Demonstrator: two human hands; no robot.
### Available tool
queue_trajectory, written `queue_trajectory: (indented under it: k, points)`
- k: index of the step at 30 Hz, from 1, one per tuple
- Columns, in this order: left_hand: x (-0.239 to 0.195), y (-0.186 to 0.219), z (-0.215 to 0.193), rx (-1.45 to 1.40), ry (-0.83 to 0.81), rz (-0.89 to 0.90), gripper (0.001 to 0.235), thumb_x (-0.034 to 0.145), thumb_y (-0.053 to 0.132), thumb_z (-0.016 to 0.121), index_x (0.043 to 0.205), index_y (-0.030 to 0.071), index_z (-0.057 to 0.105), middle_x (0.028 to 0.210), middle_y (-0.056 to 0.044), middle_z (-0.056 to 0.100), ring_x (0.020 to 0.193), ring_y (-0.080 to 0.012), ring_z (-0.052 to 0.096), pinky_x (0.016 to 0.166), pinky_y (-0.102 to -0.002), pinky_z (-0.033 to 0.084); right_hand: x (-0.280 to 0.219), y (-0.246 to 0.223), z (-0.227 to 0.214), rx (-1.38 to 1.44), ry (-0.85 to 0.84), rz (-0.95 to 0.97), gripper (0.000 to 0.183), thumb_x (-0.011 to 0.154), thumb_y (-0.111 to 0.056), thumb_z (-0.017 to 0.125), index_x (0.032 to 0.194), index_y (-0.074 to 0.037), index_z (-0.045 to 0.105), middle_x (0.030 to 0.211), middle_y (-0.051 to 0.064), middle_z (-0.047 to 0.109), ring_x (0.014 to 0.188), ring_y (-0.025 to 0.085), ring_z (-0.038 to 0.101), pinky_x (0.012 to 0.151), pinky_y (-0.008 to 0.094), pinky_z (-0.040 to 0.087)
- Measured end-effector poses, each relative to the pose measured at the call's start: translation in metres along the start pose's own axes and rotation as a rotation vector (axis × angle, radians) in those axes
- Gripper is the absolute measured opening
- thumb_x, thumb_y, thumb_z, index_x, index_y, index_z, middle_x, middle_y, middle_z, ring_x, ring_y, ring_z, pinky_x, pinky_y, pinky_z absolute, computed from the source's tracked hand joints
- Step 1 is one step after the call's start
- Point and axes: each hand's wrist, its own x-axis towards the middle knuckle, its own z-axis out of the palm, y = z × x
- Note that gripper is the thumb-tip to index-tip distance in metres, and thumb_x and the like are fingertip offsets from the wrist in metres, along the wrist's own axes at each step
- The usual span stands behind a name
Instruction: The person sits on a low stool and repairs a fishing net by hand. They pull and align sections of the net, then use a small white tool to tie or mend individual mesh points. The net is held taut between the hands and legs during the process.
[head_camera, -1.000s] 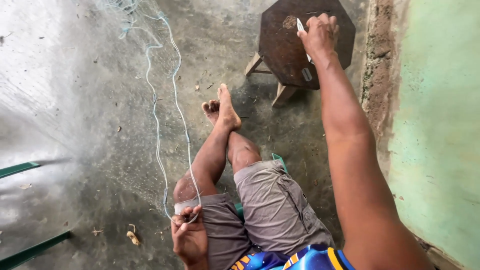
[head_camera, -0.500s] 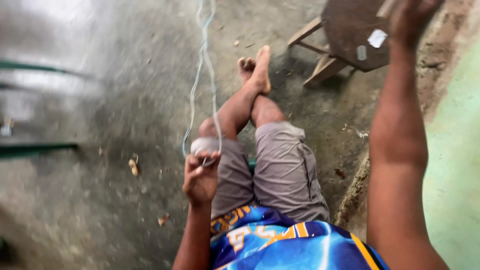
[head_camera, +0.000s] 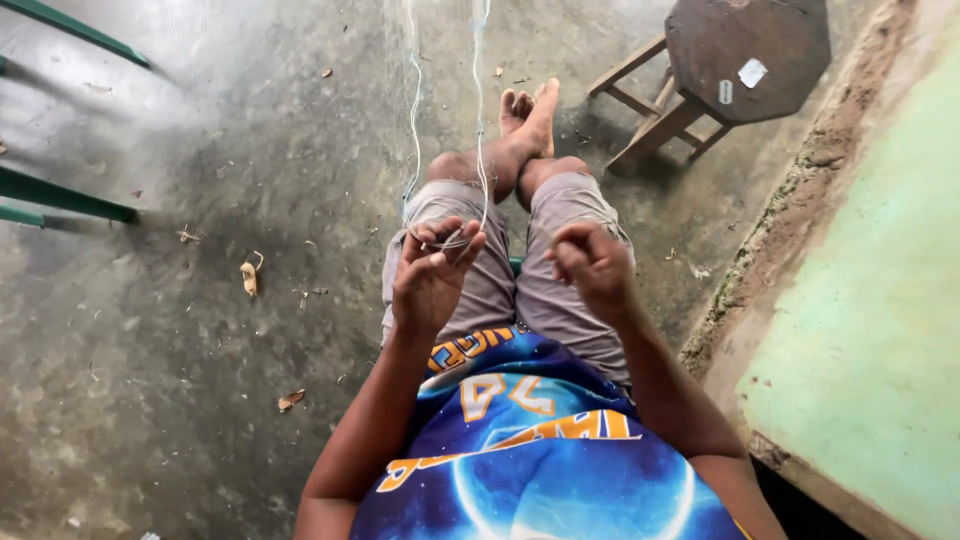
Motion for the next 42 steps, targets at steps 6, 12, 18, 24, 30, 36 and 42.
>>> queue_trajectory:
  k: [6, 12, 18, 24, 30, 36, 42]
  points:
    - [-0.022, 0.017, 0.027, 0.050, -0.019, 0.015, 0.027, 0.092, -0.005, 0.056, 0.109, 0.016, 0.050, 0.138, -0.018, 0.065, 0.133, -0.0381, 0.059, 0.117, -0.058, 0.042, -0.042, -0.052, 0.052, -0.157, -0.084, -0.018, 0.012, 0.093, -0.009, 0.067, 0.104, -0.003, 0.071, 0.064, 0.011, 0.071, 0.049, 0.016, 0.062, 0.049, 0.027, 0.053]
    - [-0.031, 0.022, 0.025, 0.021, -0.031, 0.008, 0.029, 0.092, -0.004, 0.058, 0.108, 0.019, 0.050, 0.139, -0.019, 0.065, 0.133, -0.0373, 0.059, 0.117, -0.059, 0.041, -0.046, -0.067, 0.074, -0.367, -0.126, -0.077, 0.012, 0.099, -0.018, 0.065, 0.109, -0.014, 0.069, 0.062, 0.004, 0.071, 0.054, 0.020, 0.068, 0.057, 0.033, 0.055]
    - [-0.038, 0.022, 0.038, 0.010, -0.054, 0.000, 0.028, 0.093, -0.003, 0.059, 0.106, 0.020, 0.052, 0.141, -0.018, 0.063, 0.133, -0.0356, 0.060, 0.117, -0.058, 0.041, -0.049, -0.065, 0.074, -0.457, -0.166, -0.128, 0.012, 0.098, -0.016, 0.065, 0.110, -0.014, 0.068, 0.060, 0.004, 0.070, 0.056, 0.023, 0.070, 0.059, 0.036, 0.056]
    - [-0.040, 0.025, 0.026, 0.017, -0.057, -0.013, 0.026, 0.093, -0.002, 0.057, 0.104, 0.020, 0.050, 0.143, -0.018, 0.062, 0.134, -0.0345, 0.059, 0.117, -0.059, 0.040, -0.053, -0.069, 0.074, -0.465, -0.168, -0.117, 0.014, 0.099, -0.016, 0.063, 0.112, -0.013, 0.067, 0.061, 0.006, 0.069, 0.057, 0.027, 0.069, 0.060, 0.039, 0.055]
    - [-0.040, 0.029, 0.019, -0.023, -0.079, -0.023, 0.023, 0.093, -0.003, 0.054, 0.104, 0.018, 0.052, 0.143, -0.019, 0.061, 0.134, -0.0353, 0.059, 0.118, -0.061, 0.039, -0.052, -0.074, 0.085, -0.347, -0.172, -0.081, 0.011, 0.097, -0.014, 0.064, 0.108, -0.012, 0.068, 0.054, 0.002, 0.067, 0.047, 0.018, 0.065, 0.054, 0.030, 0.054]
    - [-0.038, 0.041, 0.020, -0.027, -0.088, -0.013, 0.016, 0.093, 0.000, 0.056, 0.097, 0.015, 0.052, 0.140, -0.017, 0.065, 0.137, -0.0340, 0.057, 0.117, -0.062, 0.040, -0.054, -0.060, 0.093, -0.218, -0.237, -0.019, 0.013, 0.097, -0.012, 0.067, 0.109, -0.010, 0.069, 0.055, 0.006, 0.067, 0.042, 0.017, 0.063, 0.045, 0.027, 0.050]
    - [-0.033, 0.066, 0.010, 0.086, -0.066, 0.097, 0.017, 0.096, 0.001, 0.058, 0.098, 0.017, 0.053, 0.135, -0.014, 0.068, 0.137, -0.0313, 0.057, 0.119, -0.057, 0.042, -0.058, -0.074, 0.098, -0.159, -0.281, 0.027, 0.012, 0.098, -0.010, 0.066, 0.109, -0.007, 0.068, 0.054, 0.009, 0.067, 0.039, 0.018, 0.062, 0.041, 0.025, 0.048]
